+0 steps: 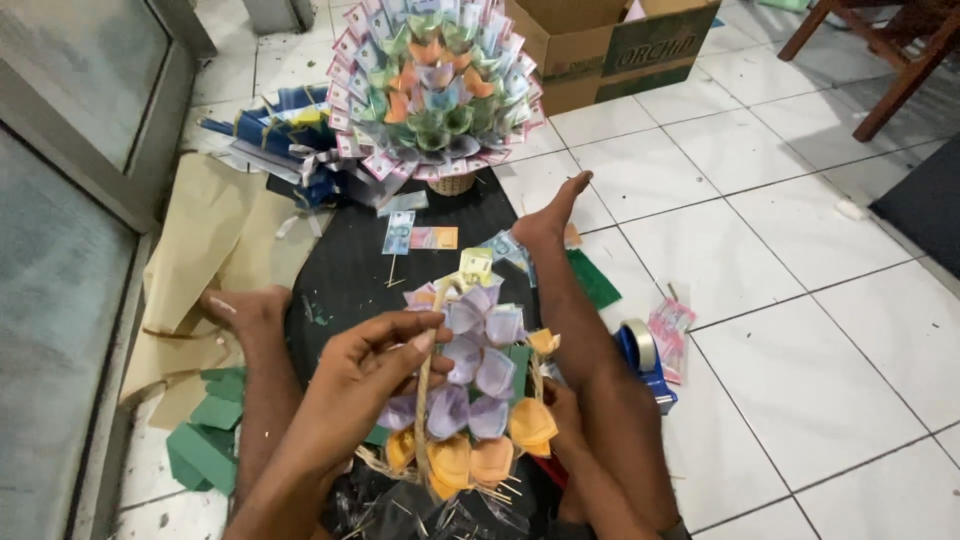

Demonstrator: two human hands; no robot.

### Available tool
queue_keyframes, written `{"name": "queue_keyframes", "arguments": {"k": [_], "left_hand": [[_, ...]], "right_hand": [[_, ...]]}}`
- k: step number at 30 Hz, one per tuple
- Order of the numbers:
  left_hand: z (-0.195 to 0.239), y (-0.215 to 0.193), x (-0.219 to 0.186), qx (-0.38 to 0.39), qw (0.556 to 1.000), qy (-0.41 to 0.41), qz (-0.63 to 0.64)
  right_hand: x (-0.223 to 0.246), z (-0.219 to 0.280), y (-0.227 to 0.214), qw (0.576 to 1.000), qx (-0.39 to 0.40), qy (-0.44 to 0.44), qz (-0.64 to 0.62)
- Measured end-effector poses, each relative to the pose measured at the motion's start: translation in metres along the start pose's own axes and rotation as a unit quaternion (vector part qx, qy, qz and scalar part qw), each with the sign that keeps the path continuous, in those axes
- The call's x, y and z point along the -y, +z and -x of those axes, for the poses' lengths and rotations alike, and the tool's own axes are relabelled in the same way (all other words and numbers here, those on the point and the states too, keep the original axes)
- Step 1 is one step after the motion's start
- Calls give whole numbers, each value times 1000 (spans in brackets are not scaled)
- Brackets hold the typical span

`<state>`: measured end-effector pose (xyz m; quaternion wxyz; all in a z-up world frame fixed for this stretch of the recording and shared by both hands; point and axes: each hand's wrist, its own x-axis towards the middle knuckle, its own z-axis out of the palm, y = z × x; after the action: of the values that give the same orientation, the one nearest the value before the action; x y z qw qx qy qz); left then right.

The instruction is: The person sits on the floor and assembles a decorative arrangement by inserting folded paper flowers attached to wooden skewers into a small woven basket. They use a utility knife to trim the skewers and adjust the placement of the flowers within the basket.

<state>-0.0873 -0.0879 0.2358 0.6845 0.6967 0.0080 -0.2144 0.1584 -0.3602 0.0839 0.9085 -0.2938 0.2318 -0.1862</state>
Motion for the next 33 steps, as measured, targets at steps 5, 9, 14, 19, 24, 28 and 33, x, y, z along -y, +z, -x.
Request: {"name": "queue_keyframes", "arguments": {"k": [5, 9, 14, 19, 24, 28, 33], "left_hand": [[0, -3, 6, -36, 999, -2, 32], [-5, -8, 10, -25, 1000, 7, 10], [-22, -25, 41, -31, 995, 77, 58], [-52, -45, 74, -47, 996, 66, 28], [-61, -36, 55, -71, 994, -85, -20], [-84, -52, 113, -71, 997, -28, -21], [-101, -66, 155, -76, 997, -19, -24]], "right_hand": [[-8, 5, -12, 730, -8, 2, 683], [-1, 13, -7, 784, -20, -20, 620], [-11, 12, -14, 983, -67, 16, 169], [-13, 6, -30, 876, -50, 29, 479], [-9, -15, -14, 684, -40, 10, 728], [-7, 6, 3, 973, -52, 13, 223], [-20, -16, -2, 987, -64, -5, 144]]}}
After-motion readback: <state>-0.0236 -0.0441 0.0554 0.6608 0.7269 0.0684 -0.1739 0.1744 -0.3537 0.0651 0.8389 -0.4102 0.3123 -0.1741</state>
